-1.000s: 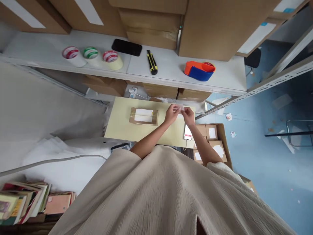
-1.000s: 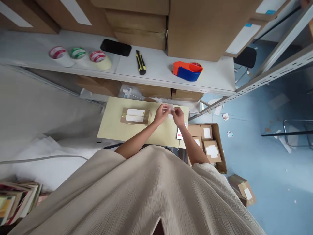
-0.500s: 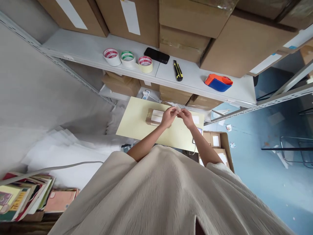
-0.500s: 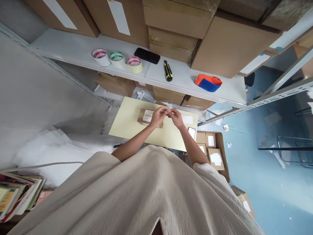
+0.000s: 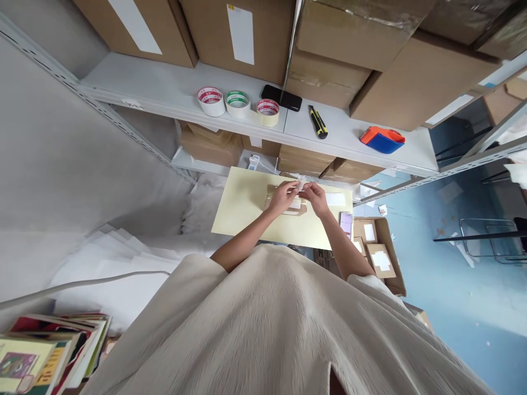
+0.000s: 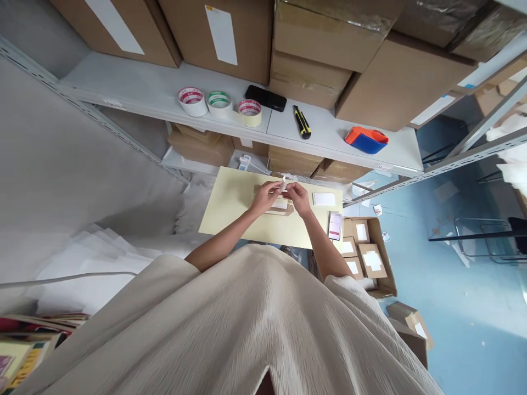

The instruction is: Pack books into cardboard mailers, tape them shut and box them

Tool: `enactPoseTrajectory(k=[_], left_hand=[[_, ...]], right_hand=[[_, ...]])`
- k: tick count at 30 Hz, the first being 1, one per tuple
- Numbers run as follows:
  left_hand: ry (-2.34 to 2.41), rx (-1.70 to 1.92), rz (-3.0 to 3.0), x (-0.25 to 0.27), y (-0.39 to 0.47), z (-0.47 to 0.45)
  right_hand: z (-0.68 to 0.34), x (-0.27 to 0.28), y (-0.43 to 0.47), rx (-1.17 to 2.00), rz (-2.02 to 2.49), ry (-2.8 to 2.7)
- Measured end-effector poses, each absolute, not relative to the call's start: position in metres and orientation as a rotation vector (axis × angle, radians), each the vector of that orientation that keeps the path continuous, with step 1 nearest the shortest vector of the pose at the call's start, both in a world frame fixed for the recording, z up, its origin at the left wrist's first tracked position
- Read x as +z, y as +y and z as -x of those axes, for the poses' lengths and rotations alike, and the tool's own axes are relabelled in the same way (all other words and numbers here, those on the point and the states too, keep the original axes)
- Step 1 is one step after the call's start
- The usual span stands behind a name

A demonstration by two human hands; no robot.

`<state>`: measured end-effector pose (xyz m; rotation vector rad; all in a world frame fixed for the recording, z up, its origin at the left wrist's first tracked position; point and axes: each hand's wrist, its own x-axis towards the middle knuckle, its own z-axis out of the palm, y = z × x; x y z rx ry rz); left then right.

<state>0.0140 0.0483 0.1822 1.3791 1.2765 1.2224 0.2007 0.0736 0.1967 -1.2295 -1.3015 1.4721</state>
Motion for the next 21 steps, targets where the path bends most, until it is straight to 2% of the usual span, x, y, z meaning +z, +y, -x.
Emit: enactPoseTrajectory(k=[21], left_hand=[[1.275,1.197,-1.102,0.187,0.045,0.023]], right_hand=[[-0.159,0.197,0.072,1.267,1.309,-1.578]])
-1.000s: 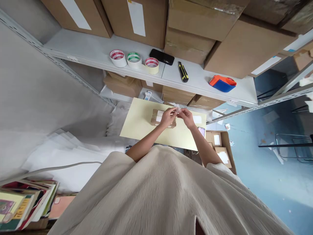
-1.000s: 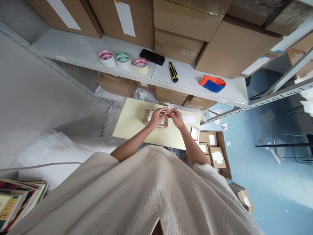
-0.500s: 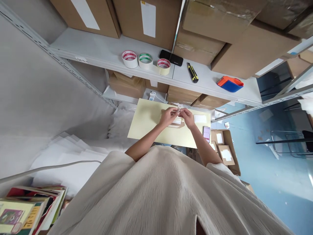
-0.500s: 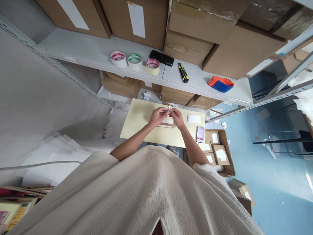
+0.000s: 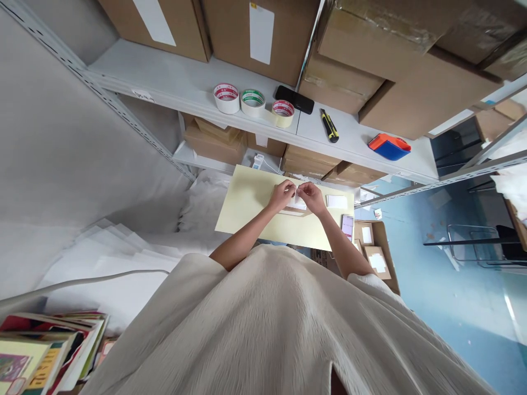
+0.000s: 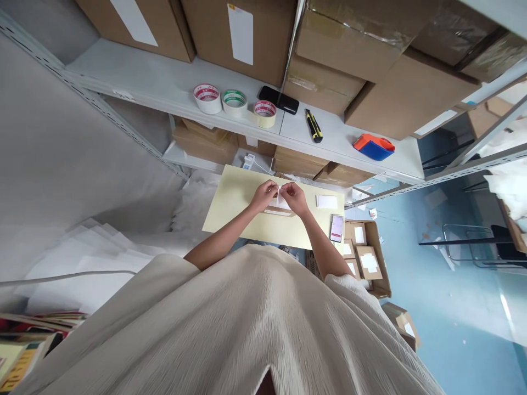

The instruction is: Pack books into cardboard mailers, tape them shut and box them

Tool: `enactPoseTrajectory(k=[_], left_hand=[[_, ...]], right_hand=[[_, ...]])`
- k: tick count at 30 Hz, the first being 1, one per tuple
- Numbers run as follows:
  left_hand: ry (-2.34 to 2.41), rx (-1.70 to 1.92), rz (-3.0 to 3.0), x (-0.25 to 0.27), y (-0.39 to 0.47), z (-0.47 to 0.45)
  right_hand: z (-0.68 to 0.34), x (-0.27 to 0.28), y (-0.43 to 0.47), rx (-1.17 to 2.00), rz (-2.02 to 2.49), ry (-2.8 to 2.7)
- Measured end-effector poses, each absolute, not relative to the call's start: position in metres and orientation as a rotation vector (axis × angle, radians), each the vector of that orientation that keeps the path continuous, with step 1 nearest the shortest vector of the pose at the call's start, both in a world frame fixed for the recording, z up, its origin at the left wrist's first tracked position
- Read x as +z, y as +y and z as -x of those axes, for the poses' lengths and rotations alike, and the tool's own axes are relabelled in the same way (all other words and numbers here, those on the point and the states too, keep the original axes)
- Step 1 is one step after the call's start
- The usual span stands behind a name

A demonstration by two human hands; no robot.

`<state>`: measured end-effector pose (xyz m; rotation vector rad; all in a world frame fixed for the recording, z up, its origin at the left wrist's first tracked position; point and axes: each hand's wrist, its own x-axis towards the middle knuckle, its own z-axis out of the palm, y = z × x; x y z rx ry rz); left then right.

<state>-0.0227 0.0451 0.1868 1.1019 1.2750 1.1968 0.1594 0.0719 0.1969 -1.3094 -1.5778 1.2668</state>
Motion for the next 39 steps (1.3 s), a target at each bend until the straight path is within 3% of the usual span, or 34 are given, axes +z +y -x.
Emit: enactPoseTrajectory(k=[13,39], left_hand=[[0.956,0.998,-0.817,0.180,0.050,0.031],[1.143,1.112,-1.064,0.162,0.063,0.028]], right_hand=[[-0.161,0.204,0.072,1.378,1.264,-1.558],[-0.164,0.199,0.075,1.413,1.273,-1.469]])
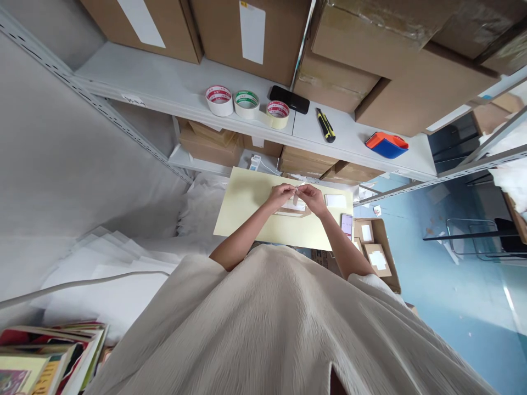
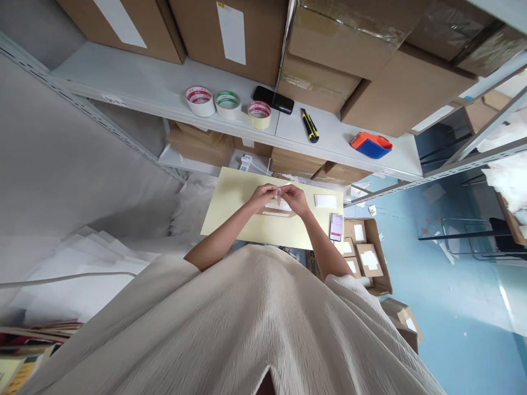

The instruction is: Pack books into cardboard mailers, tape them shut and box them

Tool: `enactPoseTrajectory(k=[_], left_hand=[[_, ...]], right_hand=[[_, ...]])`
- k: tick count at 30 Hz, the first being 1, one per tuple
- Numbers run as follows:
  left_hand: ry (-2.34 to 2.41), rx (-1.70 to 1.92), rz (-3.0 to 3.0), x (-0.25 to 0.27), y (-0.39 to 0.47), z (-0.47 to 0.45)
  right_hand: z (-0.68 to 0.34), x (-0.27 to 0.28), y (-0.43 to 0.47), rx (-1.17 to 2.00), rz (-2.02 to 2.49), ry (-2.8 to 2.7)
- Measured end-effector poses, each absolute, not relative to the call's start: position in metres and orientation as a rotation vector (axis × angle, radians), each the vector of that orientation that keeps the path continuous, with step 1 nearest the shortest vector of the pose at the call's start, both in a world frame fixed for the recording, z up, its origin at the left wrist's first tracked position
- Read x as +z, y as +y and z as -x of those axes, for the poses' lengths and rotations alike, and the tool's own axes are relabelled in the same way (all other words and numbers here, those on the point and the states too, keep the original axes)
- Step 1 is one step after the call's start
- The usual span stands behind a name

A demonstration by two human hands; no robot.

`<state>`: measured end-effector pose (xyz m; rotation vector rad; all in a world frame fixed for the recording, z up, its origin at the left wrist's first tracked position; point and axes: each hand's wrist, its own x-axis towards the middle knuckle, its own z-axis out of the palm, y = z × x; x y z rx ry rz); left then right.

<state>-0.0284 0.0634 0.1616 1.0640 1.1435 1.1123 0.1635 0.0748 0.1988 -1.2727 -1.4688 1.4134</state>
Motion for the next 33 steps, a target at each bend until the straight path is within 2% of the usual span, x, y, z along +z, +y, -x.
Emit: enactPoseTrajectory(k=[12,21,26,33], left_hand=[[1.223,1.092,-1.085,0.167,0.063,0.020],[1.444,1.065,-1.057,0.152,0.074,0.042],[1.538,1.121,-0.968,0.139,0.074,0.070],[1.747,1.303,-0.637,0.127,0.052,0.149]], right_hand=[[-0.176,0.178,0.083,1.273,1.457,-1.416],[-0.209,0.160,0.088,1.187,1.632,-1.129],[-0.225,0.150,0.099,1.115,1.742,-1.050],[-0.199,0.142,0.120,1.188,1.665,-1.092]])
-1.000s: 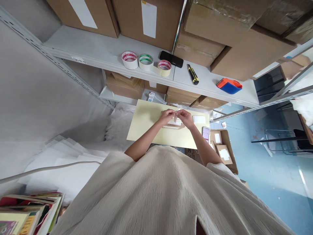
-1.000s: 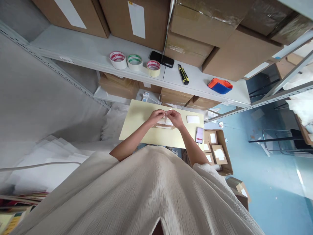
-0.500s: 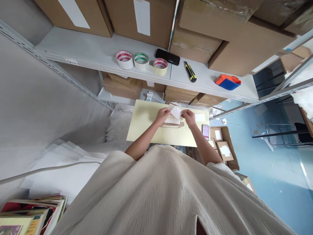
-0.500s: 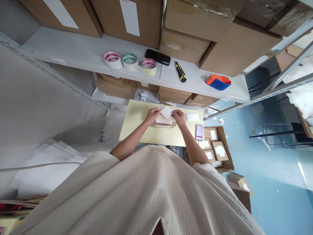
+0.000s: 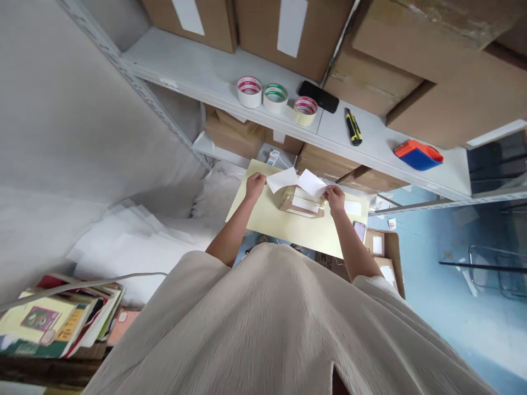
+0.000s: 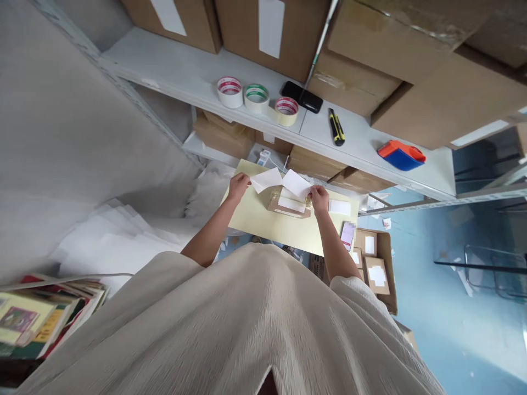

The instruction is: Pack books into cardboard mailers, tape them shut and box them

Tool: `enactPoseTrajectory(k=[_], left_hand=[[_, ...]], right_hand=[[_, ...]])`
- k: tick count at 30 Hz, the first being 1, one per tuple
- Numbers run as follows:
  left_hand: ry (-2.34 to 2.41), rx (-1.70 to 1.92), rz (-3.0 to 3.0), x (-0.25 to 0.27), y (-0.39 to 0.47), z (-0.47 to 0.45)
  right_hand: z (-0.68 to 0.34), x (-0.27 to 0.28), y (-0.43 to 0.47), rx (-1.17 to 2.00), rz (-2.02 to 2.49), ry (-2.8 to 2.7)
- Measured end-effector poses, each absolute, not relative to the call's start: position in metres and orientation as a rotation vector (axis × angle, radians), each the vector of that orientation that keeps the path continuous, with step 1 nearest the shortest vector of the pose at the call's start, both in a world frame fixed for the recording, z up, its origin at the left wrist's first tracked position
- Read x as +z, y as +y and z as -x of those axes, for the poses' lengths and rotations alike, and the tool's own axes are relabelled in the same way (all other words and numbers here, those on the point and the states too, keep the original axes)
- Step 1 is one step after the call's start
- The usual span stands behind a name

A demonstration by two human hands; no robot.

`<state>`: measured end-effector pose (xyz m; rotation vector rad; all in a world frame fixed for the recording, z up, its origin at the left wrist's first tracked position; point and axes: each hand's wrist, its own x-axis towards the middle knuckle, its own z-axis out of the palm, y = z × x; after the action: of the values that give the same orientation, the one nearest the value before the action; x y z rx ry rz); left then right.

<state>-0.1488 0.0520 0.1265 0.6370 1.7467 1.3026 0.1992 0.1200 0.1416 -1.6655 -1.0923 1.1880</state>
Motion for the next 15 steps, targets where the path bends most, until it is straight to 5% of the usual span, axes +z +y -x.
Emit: enactPoseTrajectory(k=[15], left_hand=[[1.959,1.757,-0.139,0.105,-0.042,0.280]], right_hand=[[-0.073,0.143,0.134,1.337,1.463,-1.447]])
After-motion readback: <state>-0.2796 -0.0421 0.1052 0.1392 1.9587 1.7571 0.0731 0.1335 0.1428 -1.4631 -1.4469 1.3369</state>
